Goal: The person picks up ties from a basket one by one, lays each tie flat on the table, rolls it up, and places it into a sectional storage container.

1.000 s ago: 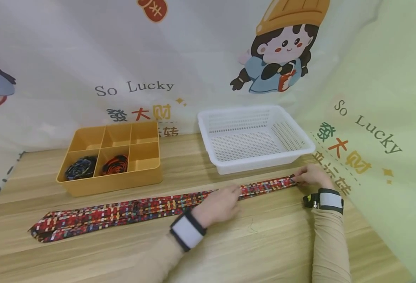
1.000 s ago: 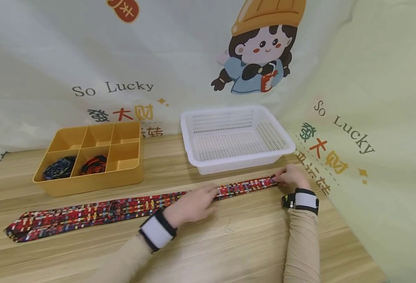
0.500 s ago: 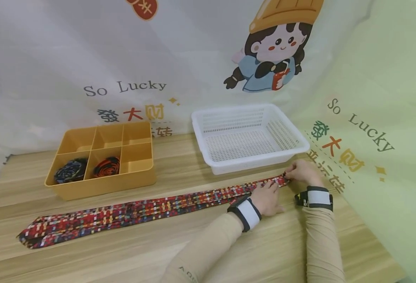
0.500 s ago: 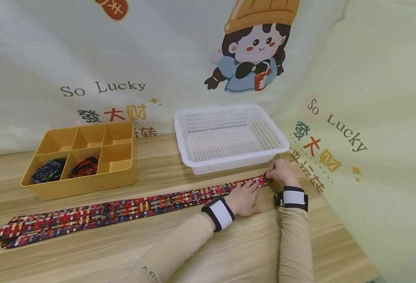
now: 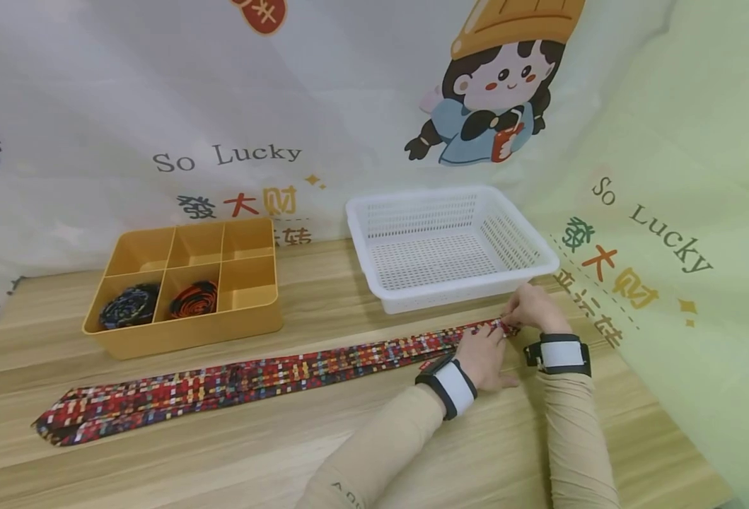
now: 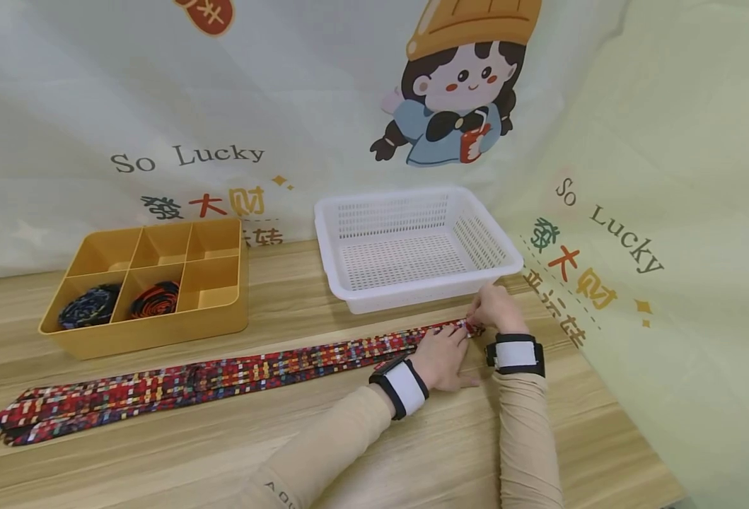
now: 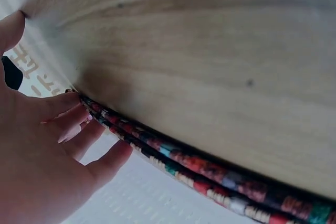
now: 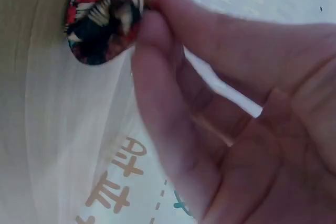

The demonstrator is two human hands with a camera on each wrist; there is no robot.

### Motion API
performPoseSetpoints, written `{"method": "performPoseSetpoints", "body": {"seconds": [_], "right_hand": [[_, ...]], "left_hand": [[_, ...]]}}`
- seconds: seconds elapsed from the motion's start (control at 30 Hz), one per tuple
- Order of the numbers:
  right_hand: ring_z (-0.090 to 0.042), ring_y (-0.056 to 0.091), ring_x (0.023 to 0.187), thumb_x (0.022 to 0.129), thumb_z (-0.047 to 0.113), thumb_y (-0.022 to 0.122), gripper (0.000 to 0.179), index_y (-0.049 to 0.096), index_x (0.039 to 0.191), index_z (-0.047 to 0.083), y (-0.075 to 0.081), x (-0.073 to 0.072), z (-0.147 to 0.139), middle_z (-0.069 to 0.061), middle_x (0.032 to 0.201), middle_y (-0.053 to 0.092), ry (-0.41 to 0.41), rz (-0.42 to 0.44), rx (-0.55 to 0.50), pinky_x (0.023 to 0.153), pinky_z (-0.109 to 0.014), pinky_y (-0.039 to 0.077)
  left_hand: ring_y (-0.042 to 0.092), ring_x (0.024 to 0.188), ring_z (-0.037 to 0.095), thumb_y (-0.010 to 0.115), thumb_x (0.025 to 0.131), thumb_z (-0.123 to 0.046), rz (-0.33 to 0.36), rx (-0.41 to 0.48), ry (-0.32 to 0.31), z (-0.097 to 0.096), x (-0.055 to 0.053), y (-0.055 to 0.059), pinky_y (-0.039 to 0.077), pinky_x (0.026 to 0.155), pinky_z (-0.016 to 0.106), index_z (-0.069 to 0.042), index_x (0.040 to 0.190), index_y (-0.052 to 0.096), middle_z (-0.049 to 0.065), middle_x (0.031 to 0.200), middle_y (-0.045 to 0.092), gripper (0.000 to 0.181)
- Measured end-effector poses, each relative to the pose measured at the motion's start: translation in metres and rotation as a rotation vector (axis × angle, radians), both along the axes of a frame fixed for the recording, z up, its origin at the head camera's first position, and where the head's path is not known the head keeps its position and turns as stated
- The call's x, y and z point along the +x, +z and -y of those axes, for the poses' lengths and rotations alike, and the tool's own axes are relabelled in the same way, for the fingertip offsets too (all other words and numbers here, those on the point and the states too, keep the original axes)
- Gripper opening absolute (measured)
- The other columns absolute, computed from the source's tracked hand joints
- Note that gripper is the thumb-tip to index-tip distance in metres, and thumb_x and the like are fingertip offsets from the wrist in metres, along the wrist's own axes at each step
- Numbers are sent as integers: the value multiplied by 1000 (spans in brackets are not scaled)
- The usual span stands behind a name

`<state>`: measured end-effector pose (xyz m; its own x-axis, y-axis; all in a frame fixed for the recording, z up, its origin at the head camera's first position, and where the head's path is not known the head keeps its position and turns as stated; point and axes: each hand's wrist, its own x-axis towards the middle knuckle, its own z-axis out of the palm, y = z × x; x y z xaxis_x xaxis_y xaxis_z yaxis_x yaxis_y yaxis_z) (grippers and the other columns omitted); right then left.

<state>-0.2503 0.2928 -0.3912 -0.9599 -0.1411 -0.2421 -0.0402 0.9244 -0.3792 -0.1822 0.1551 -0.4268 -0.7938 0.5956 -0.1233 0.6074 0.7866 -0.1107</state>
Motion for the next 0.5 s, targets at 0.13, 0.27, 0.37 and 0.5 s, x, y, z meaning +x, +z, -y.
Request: {"method": "performPoseSetpoints", "body": {"seconds": [0.13,0.27,0.37,0.5], "right_hand": [[-18,53,64,78,10,72,12,69,77,-1,-3,0,-2,-8,70,66,-47,39,27,56,-26,40],[-16,53,62,79,17,74,20,72,76,-3,-6,-1,-6,-8,68,67,-81,78,49,55,-25,41],[-15,52,59,77,16,73,18,71,71,0,-6,-2,-5,-4,64,65,-91,75,39,54,-25,41],[-18,51,59,74,12,70,17,65,80,-3,-5,-2,2,-2,61,56,-117,36,48,53,-26,40]], "left_hand": [[39,135,10,46,82,-75,-10,5,-7,-2,-2,-3,41,102,31,-25,138,47,-11,150,38,75],[39,135,9,45,81,-75,-22,22,-10,-1,-3,-6,41,101,29,-24,139,46,-9,149,38,77],[40,134,10,46,81,-75,-22,45,-9,0,-3,-7,41,101,29,-22,140,45,-6,149,37,79],[41,132,12,50,80,-73,-18,82,-16,2,-5,-8,42,100,29,-27,143,41,-3,147,36,79]]}}
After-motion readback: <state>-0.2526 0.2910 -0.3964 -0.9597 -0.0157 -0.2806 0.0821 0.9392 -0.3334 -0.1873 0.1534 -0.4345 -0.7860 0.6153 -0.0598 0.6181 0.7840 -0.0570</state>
